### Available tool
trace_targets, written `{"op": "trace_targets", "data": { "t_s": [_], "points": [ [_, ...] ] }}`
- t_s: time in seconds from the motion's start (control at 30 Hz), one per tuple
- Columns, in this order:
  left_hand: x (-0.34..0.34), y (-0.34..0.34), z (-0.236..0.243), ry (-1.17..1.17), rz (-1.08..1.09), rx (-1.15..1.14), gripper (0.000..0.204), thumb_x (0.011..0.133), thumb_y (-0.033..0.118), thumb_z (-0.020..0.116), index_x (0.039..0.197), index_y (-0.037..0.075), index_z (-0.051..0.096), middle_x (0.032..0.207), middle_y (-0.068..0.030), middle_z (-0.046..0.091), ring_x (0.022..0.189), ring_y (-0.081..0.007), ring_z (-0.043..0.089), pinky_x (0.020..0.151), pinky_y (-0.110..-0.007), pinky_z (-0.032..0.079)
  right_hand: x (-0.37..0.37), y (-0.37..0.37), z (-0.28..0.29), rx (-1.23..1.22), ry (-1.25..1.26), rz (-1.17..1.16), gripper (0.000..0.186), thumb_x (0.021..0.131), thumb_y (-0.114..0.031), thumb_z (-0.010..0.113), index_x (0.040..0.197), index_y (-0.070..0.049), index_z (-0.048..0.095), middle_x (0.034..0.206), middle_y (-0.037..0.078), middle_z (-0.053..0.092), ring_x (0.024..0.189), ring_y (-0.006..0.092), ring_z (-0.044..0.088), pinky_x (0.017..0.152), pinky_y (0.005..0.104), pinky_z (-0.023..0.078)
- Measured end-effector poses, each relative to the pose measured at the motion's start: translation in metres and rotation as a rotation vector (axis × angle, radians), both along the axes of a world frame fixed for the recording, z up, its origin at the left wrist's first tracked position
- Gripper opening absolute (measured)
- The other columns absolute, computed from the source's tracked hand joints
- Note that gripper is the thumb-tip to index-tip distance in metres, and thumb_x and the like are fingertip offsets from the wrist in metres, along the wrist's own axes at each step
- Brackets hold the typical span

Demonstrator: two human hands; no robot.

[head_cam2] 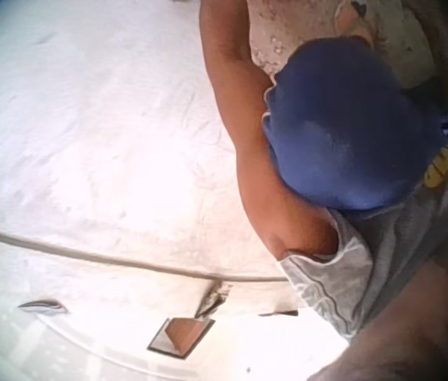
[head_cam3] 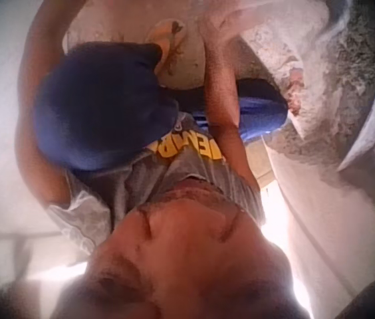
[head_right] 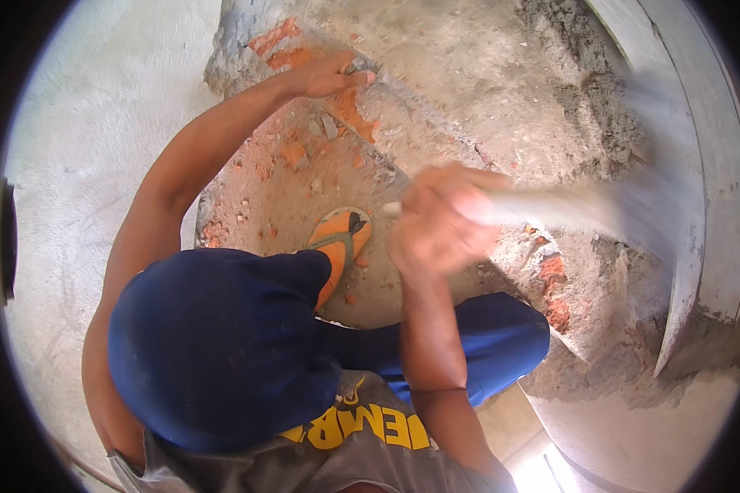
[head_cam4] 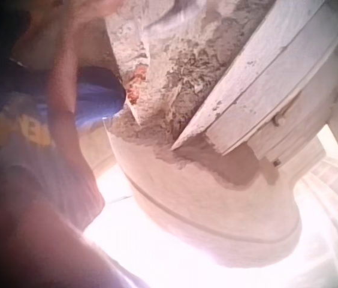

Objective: The person uses a hammer and a metal rod to chip away at a concrete surface near a brick wall, handling the hammer and the rod to remove small pieces of material.

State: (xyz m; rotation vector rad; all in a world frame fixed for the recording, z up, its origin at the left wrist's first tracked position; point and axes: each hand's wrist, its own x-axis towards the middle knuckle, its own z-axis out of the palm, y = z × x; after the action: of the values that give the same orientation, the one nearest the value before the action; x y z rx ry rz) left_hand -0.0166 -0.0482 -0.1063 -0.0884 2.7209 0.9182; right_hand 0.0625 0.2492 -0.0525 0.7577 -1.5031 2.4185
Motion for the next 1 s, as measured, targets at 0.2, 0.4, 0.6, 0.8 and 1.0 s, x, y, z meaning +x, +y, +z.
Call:
{"op": "trace_targets", "data": {
  "t_s": [0.2,0.4,0.6,0.8,1.0],
  "points": [
    [0.009,-0.017,-0.014,0.048,-0.010,0.052,0.065,0.099,0.059,0.056,0.111,-0.005,0.064,0.086,-0.0144,0.066,0.085,-0.0241,0.063,0.077,-0.042,0.050,-0.004,-0.015,-0.004,0.877,-0.340,0.094,0.021,0.104,-0.019,0.055,0.090,-0.004,0.061,0.065,0.003,0.054,0.055,0.0078,0.050,0.047,0.0283,0.039],
    [0.012,-0.002,-0.005,0.051,0.071,-0.010,0.063,0.100,0.057,0.055,0.121,-0.002,0.063,0.107,-0.0209,0.068,0.105,-0.0303,0.064,0.091,-0.044,0.049,-0.009,0.022,0.091,-0.093,0.037,-0.026,0.031,0.107,-0.039,0.047,0.087,-0.016,0.053,0.057,-0.004,0.042,0.045,0.0062,0.039,0.035,0.0240,0.037],
    [0.008,-0.002,0.008,-0.104,-0.005,0.062,0.071,0.099,0.060,0.054,0.136,0.000,0.055,0.126,-0.0271,0.062,0.125,-0.0351,0.056,0.104,-0.046,0.044,-0.012,-0.014,-0.022,0.871,-0.186,-0.002,0.040,0.107,-0.032,0.050,0.073,-0.011,0.051,0.060,-0.003,0.047,0.049,0.0086,0.043,0.041,0.0250,0.034],
    [0.013,-0.007,-0.005,-0.055,0.049,0.038,0.070,0.099,0.059,0.053,0.136,0.000,0.055,0.130,-0.0267,0.061,0.126,-0.0378,0.056,0.106,-0.050,0.043,-0.023,0.037,0.093,-0.286,-0.388,0.097,0.025,0.105,-0.029,0.053,0.091,-0.010,0.060,0.060,-0.004,0.053,0.047,0.0053,0.046,0.037,0.0223,0.038],
    [0.014,0.009,0.012,-0.034,0.025,0.001,0.071,0.100,0.060,0.052,0.137,0.000,0.055,0.134,-0.0254,0.058,0.128,-0.0373,0.055,0.106,-0.050,0.043,-0.016,-0.019,-0.026,1.030,0.042,-0.104,0.034,0.103,-0.026,0.055,0.074,-0.008,0.057,0.064,0.003,0.058,0.054,0.0122,0.048,0.043,0.0276,0.035]
  ]
}}
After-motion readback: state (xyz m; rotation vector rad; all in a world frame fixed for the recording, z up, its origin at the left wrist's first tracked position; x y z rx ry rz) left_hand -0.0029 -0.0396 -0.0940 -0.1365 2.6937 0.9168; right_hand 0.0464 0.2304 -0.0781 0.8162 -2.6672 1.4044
